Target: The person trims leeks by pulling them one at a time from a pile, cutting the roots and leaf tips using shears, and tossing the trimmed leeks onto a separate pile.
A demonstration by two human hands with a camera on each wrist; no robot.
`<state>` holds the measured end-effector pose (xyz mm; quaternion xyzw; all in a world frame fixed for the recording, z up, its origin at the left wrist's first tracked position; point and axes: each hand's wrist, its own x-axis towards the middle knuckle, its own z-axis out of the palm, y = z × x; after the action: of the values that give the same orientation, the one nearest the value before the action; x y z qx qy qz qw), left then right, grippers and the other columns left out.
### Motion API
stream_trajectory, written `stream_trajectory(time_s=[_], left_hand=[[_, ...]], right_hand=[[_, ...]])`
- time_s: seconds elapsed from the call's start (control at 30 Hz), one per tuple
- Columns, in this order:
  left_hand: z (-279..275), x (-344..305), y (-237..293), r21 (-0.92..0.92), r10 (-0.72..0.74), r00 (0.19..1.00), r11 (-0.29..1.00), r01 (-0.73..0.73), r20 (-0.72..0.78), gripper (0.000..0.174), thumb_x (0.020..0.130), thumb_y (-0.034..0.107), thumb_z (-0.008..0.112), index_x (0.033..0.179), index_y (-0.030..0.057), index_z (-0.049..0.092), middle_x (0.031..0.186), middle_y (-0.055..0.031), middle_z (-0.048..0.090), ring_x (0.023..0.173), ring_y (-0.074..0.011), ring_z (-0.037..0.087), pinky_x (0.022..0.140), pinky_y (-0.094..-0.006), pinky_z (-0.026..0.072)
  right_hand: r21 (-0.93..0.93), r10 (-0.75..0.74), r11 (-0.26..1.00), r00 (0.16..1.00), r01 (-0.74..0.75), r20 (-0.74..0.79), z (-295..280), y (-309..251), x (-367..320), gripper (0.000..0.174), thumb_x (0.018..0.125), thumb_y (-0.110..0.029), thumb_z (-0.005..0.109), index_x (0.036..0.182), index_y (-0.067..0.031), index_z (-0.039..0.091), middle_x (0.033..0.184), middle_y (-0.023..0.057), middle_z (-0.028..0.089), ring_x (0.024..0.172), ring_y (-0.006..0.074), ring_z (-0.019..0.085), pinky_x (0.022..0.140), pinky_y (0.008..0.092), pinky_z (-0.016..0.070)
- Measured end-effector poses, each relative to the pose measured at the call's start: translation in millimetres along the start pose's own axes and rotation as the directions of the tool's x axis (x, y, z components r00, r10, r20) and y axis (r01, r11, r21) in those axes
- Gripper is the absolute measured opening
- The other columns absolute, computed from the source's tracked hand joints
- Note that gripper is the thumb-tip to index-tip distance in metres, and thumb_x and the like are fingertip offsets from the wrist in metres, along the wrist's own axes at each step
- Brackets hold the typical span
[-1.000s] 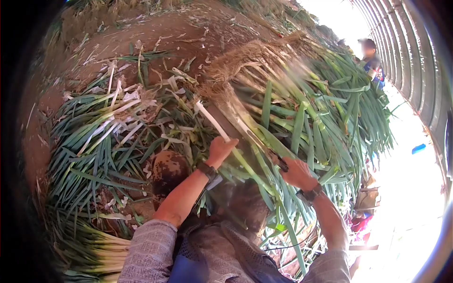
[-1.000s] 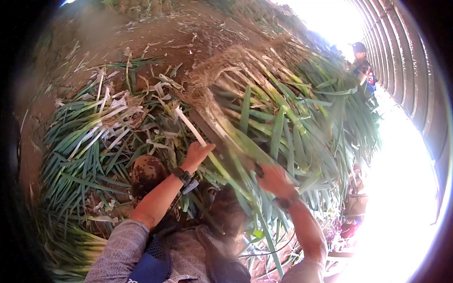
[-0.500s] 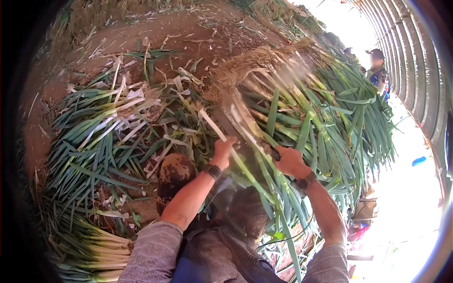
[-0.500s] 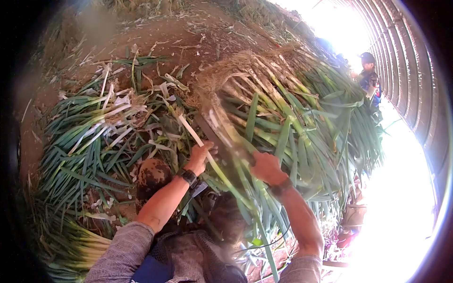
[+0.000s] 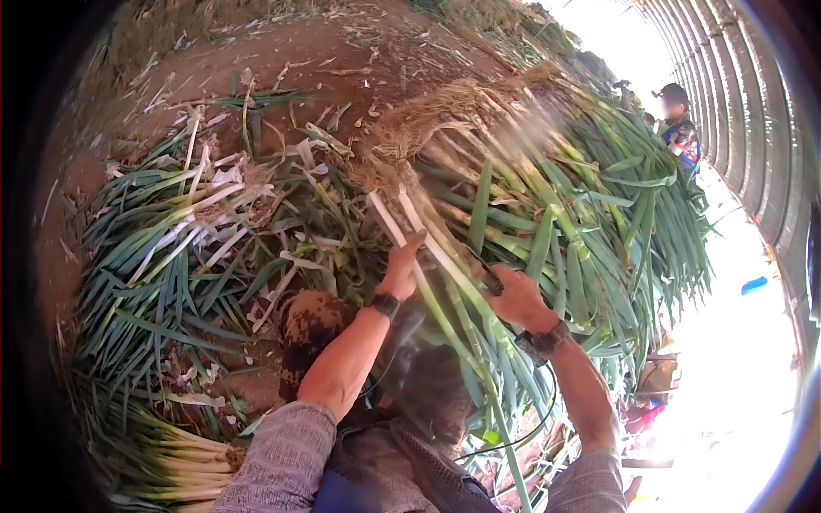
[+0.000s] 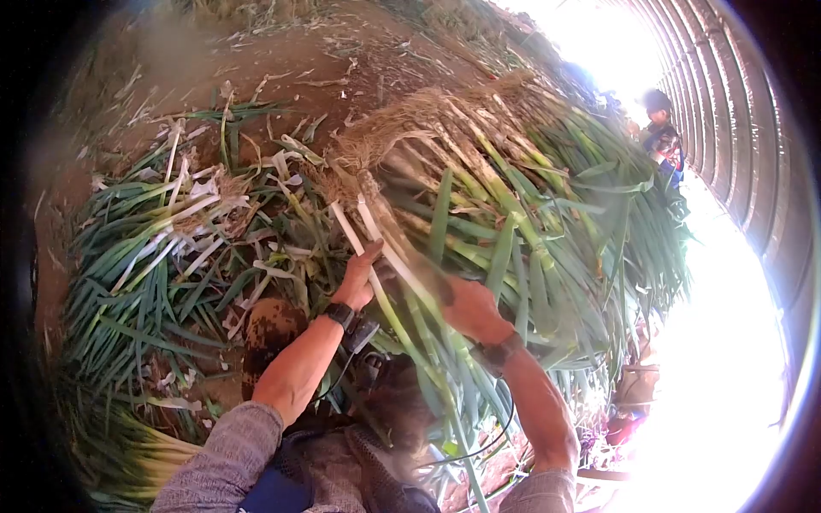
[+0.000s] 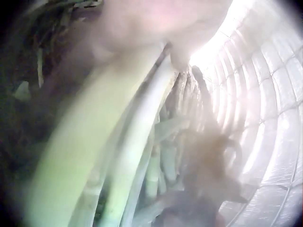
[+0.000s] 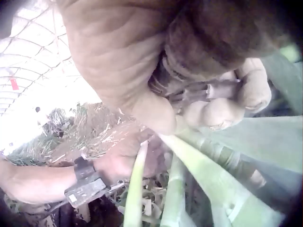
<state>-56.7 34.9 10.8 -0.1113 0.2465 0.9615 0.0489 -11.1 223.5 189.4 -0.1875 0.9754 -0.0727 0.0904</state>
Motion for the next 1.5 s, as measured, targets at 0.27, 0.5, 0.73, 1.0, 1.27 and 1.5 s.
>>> stream_trajectory(time_s=[0.27,0.5,0.73,1.0,1.27,1.5], left_hand=[[10.8,-41.1,9.7,-0.216,0.036,0.982,0.976,0.005,0.184,0.029,0.091,0.027,0.070,0.109,0.0078,0.060,0.099,-0.0046,0.063,0.094,-0.0223,0.064,0.082,-0.0376,0.0563],[-4.1,-38.0,16.9,-0.263,-0.022,0.988,0.963,0.061,0.150,0.035,0.094,0.036,0.063,0.113,0.0080,0.058,0.105,-0.0063,0.064,0.097,-0.0231,0.062,0.085,-0.0412,0.0520],[-6.5,-39.9,31.7,-0.235,0.009,1.000,0.972,-0.008,0.006,0.030,0.097,0.040,0.057,0.108,0.0119,0.058,0.091,-0.0012,0.061,0.090,-0.0192,0.063,0.076,-0.0441,0.0564],[-12.7,-48.0,23.3,-0.223,-0.047,0.988,0.972,0.080,0.147,0.026,0.097,0.036,0.058,0.104,0.0109,0.057,0.086,-0.0015,0.056,0.082,-0.0198,0.059,0.073,-0.0465,0.0532],[13.3,-94.8,43.5,-0.196,-0.097,0.981,0.972,0.129,0.166,0.039,0.098,0.050,0.051,0.107,0.0123,0.052,0.075,0.0042,0.044,0.068,-0.0123,0.046,0.063,-0.0382,0.0455],[53.7,-136.8,130.1,-0.063,0.226,0.956,0.974,-0.218,0.185,0.035,0.099,0.047,0.051,0.102,0.0119,0.056,0.067,0.0053,0.045,0.059,-0.0096,0.048,0.051,-0.0344,0.0513]], right_hand=[[0.009,-0.040,0.999,0.990,0.042,-0.134,-7.0,-3.8,-8.7,0.031,0.081,-0.026,0.066,0.107,-0.0103,0.061,0.083,0.0195,0.067,0.083,0.0423,0.063,0.075,0.0516,0.0479],[-0.084,-0.100,0.991,0.995,0.101,0.011,-27.6,-10.1,-33.0,0.031,0.079,-0.025,0.068,0.106,-0.0105,0.062,0.081,0.0194,0.066,0.080,0.0416,0.063,0.072,0.0504,0.0480],[0.018,0.053,0.998,0.983,-0.057,0.176,-29.1,6.5,-125.9,0.035,0.079,-0.027,0.069,0.108,-0.0086,0.063,0.082,0.0192,0.066,0.079,0.0405,0.063,0.070,0.0470,0.0485],[0.109,0.220,0.962,0.946,-0.251,0.238,-3.6,20.2,-190.1,0.037,0.078,-0.024,0.070,0.110,-0.0077,0.064,0.087,0.0191,0.067,0.082,0.0395,0.064,0.070,0.0462,0.0488],[0.085,0.148,0.985,0.988,-0.151,0.046,11.5,33.4,-118.6,0.032,0.077,-0.026,0.071,0.098,-0.0029,0.064,0.081,0.0213,0.064,0.078,0.0389,0.063,0.069,0.0472,0.0466],[0.145,0.127,0.980,0.990,-0.134,0.054,7.9,43.5,-70.8,0.042,0.075,-0.028,0.075,0.108,-0.0055,0.066,0.088,0.0218,0.066,0.084,0.0387,0.064,0.076,0.0452,0.0491]])
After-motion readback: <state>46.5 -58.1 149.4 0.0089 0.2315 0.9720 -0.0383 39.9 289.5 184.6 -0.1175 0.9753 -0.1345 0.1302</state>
